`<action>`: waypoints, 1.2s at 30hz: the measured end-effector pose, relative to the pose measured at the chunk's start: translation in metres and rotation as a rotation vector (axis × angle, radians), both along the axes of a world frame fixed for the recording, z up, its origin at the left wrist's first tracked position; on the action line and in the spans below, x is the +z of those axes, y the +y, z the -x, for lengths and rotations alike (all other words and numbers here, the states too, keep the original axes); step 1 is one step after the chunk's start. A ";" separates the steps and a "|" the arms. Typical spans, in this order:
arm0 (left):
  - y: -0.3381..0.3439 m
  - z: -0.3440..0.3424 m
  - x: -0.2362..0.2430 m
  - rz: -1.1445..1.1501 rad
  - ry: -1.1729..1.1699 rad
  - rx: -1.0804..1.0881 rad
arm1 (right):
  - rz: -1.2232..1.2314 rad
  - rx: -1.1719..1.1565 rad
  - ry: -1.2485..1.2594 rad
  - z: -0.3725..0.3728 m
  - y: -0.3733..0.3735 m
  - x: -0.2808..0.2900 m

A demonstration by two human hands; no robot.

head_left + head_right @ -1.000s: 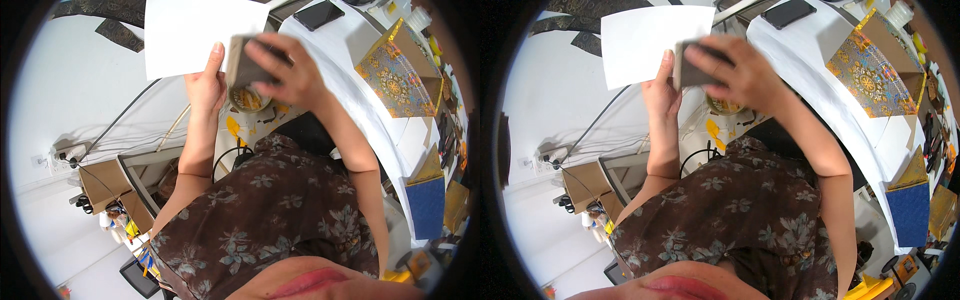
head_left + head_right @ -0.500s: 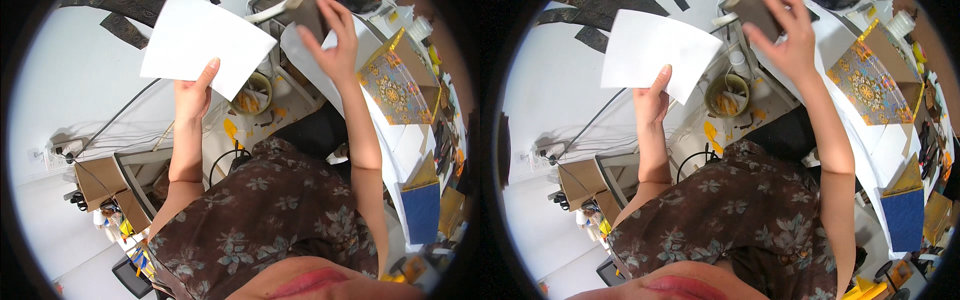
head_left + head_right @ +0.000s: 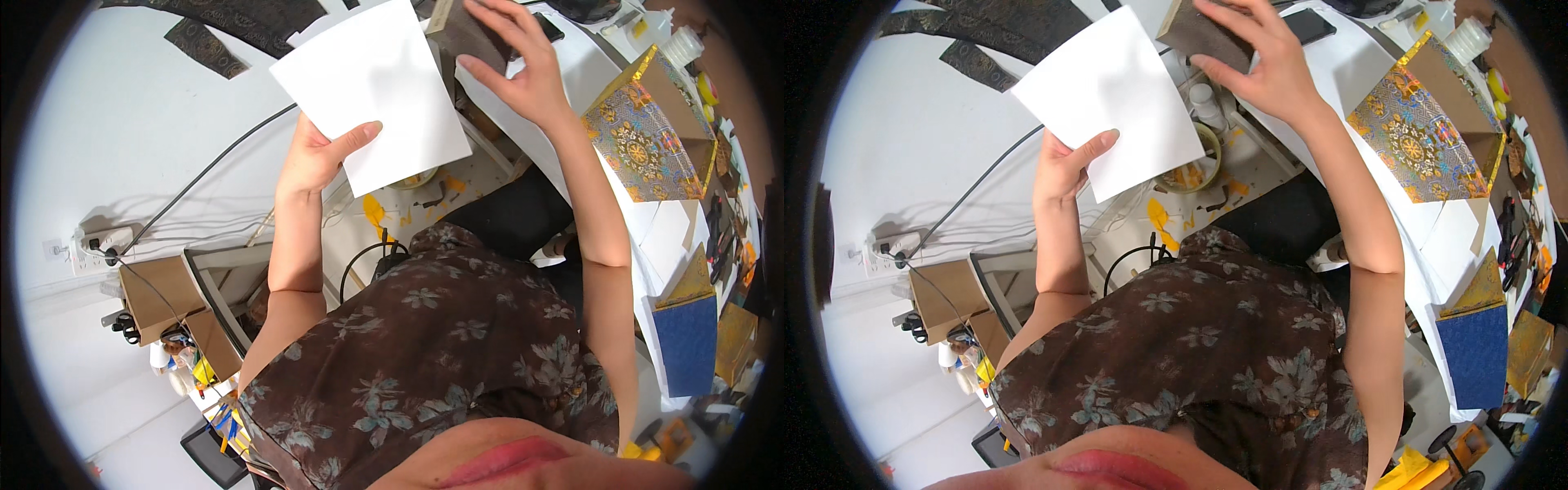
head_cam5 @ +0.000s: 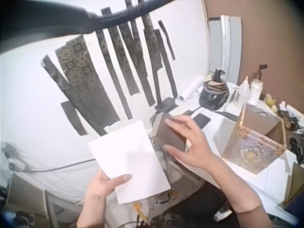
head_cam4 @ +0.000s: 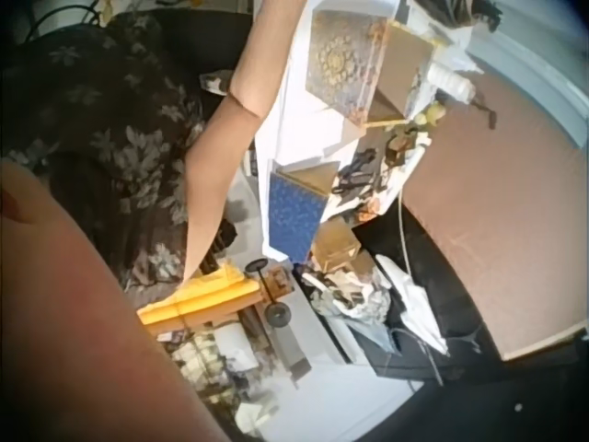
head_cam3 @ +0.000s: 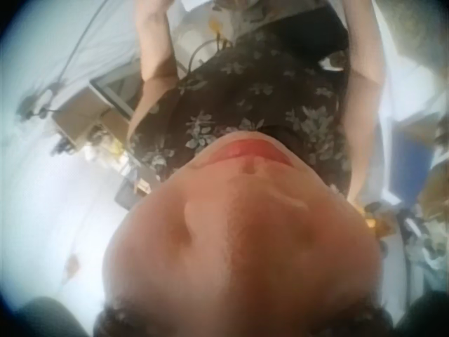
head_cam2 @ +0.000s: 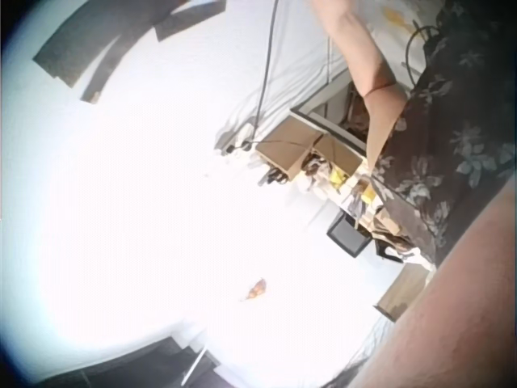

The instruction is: The person irons a yellow patterned fabric piece, then sands the edges of a beige cardboard sheet using a sanding block. The person handles the fabric, cardboard, and decorative box components on a cluttered workbench.

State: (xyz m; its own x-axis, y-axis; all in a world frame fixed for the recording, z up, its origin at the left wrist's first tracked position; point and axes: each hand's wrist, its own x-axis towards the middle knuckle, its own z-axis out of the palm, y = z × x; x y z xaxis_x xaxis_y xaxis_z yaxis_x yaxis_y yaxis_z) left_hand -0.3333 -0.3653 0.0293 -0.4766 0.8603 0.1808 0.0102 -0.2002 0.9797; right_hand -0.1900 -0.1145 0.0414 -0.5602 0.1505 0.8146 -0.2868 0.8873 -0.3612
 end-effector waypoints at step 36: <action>0.304 -0.343 -0.148 0.069 0.603 -0.575 | 0.325 -1.291 -0.959 -0.413 0.210 0.006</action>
